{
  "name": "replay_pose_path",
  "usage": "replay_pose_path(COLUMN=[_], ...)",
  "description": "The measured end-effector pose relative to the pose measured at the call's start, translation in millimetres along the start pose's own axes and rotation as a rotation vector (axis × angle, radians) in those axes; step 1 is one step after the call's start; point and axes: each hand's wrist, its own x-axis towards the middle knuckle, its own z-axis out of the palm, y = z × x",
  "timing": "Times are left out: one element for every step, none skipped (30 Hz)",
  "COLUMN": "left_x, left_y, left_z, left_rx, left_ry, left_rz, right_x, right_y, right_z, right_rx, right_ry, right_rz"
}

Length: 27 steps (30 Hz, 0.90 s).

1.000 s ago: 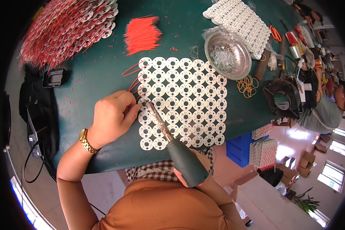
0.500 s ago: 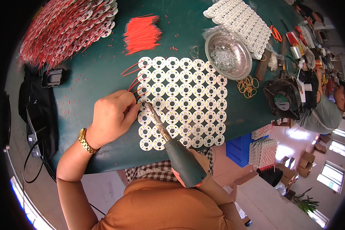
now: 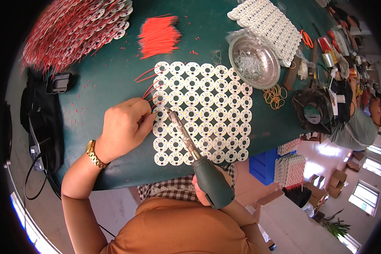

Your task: The person places an LED circuit board panel on the workbench and solders wires onto it using a soldering iron.

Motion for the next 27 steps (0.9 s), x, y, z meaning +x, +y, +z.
replay_pose_path(left_x=[0, 0, 0, 1, 1, 1, 2, 3, 6, 11, 18, 27, 38, 47, 60, 74, 91, 100, 102, 106, 111, 114, 112, 111, 112, 112, 111], left_y=[0, 0, 0, 1, 0, -1, 0, 2, 5, 7, 8, 8, 5, 2, -2, -5, -7, -10, -12, -15, -18, -21, -24, -26, -25, -26, -26], left_z=[0, -1, -2, -3, -5, -6, -10, -19, -26, -31, -31, -32, -31, -26, -20, -16, -11, -7, -2, 2, 8, 10, 11, 13, 16, 17, 18], left_rx=[-0.001, 0.004, 0.003, 0.005, 0.022, -0.029, -0.077, -0.051, -0.015, 0.022, 0.103, 0.121, 0.193, 0.255, 0.352, 0.356, 0.556, 0.763, 0.765, 0.826, 0.883, 0.882, 0.865, 0.849, 0.858, 0.862, 0.846], left_ry=[0.008, 0.012, 0.003, -0.005, -0.002, -0.039, -0.078, -0.076, -0.108, -0.139, -0.023, -0.022, 0.113, 0.248, 0.244, 0.249, 0.224, 0.199, 0.206, 0.171, 0.136, 0.149, 0.191, 0.232, 0.239, 0.246, 0.254], left_rz=[0.006, 0.006, 0.013, 0.021, 0.03, 0.022, 0.015, 0.031, 0.0, -0.029, -0.049, -0.029, 0.021, 0.061, 0.085, 0.089, 0.139, 0.187, 0.192, 0.201, 0.214, 0.223, 0.223, 0.221, 0.191, 0.195, 0.185], right_x=[3, 6, 6, 5, 4, 2, 0, -6, -10, -13, -6, -3, -1, -2, 0, -4, -9, -9, -12, -12, -13, -15, -12, -11, -11, -9, -8], right_y=[3, 4, 5, 3, 1, -1, -3, 1, 9, 17, 12, 13, 14, 14, 10, 15, 25, 28, 30, 34, 41, 48, 44, 34, 35, 35, 37], right_z=[1, 2, -3, -5, -4, -2, 2, 5, 6, 7, 5, 6, 7, 6, 4, 8, 13, 15, 12, 12, 16, 19, 19, 21, 16, 14, 13], right_rx=[0.108, 0.218, 0.177, 0.181, 0.213, 0.247, 0.348, 0.364, 0.373, 0.381, 0.356, 0.366, 0.396, 0.421, 0.477, 0.477, 0.571, 0.668, 0.616, 0.611, 0.59, 0.57, 0.555, 0.672, 0.663, 0.655, 0.654], right_ry=[0.013, 0.024, -0.03, -0.028, 0.0, 0.028, 0.079, 0.091, 0.092, 0.094, 0.109, 0.126, 0.122, 0.107, 0.103, 0.104, 0.132, 0.158, 0.116, 0.12, 0.092, 0.062, 0.062, 0.125, 0.079, 0.03, 0.031], right_rz=[-0.086, -0.174, -0.205, -0.216, -0.09, 0.034, 0.101, 0.078, 0.076, 0.074, 0.017, -0.001, -0.03, -0.05, -0.045, -0.053, -0.089, -0.13, -0.117, -0.128, -0.153, -0.179, -0.18, -0.145, -0.133, -0.123, -0.132])
